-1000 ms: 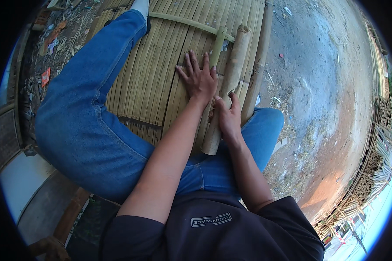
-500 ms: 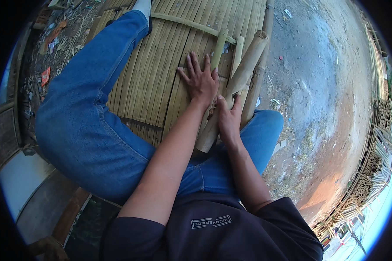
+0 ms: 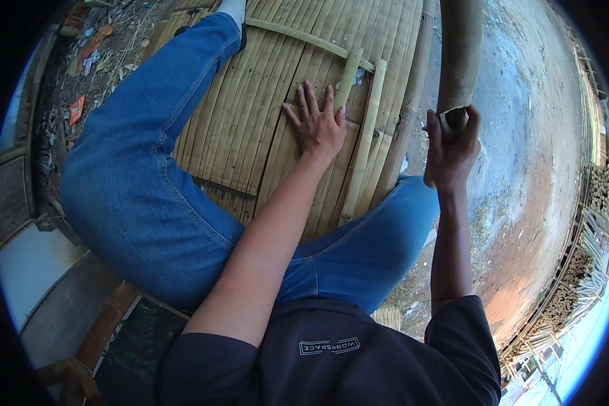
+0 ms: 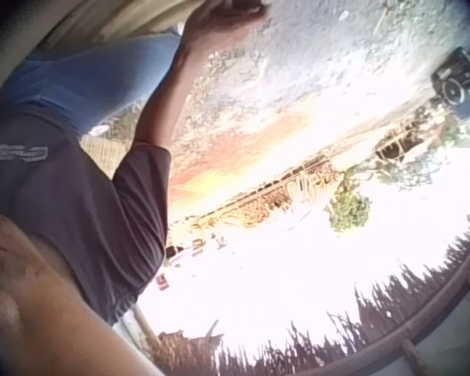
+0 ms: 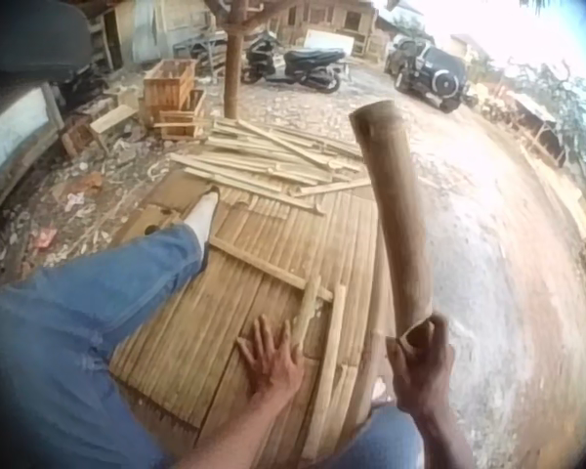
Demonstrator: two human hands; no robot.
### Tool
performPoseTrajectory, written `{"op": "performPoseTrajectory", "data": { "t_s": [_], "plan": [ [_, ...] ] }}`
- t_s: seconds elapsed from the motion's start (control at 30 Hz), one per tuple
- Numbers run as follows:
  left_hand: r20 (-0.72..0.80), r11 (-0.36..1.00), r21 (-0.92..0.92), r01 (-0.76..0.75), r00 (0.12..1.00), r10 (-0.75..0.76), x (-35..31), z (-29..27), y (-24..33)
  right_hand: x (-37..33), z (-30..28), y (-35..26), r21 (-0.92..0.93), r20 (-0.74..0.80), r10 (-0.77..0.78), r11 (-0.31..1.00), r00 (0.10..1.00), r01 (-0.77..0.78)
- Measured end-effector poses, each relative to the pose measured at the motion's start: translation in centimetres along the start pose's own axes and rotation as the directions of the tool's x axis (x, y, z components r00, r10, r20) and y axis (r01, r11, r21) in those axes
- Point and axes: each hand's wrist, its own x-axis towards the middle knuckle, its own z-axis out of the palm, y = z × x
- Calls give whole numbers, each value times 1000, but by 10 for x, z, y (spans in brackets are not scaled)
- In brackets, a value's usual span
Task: The person assembles a bamboo frame by inserting thin strips into pre-cut slots and securing them using a large bamboo tube as a mallet. They handle bamboo strips and a bamboo tube to join the components.
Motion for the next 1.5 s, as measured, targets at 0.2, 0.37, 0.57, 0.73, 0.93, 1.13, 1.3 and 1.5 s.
{"op": "performPoseTrajectory", "data": {
  "t_s": [0.2, 0.37, 0.57, 0.73, 0.93, 1.13, 1.3, 1.5],
  "plan": [
    [1, 1000, -12, -10, 1000, 10, 0, -1, 2, 22, 22, 102, -222, 324, -325, 887, 888, 405],
    [7, 1000, 15, 4, 1000, -4, 6, -6, -1, 70, 14, 118, -243, 347, -279, 896, 896, 373],
    [39, 1000, 16, -4, 999, 4, -1, -3, 8, 73, -7, 188, 12, 138, -452, 890, 881, 455],
    [25, 998, 58, -4, 1000, 2, 1, -4, 2, 71, 23, 175, -341, 584, -216, 809, 782, 478],
    [36, 998, 64, -2, 999, 0, 0, -4, 4, 73, 9, 166, -140, 297, -439, 858, 848, 493],
    [33, 997, 76, -9, 999, 6, 0, -1, 8, 73, 28, 163, -329, 574, -159, 853, 803, 404],
    [31, 996, 87, -6, 1000, 3, 5, 0, 9, 94, 10, 162, -135, 364, -490, 814, 792, 565],
    [21, 997, 83, -9, 1000, 7, 1, -2, 8, 88, 15, 183, -53, 281, -595, 774, 753, 631]
  ]
}}
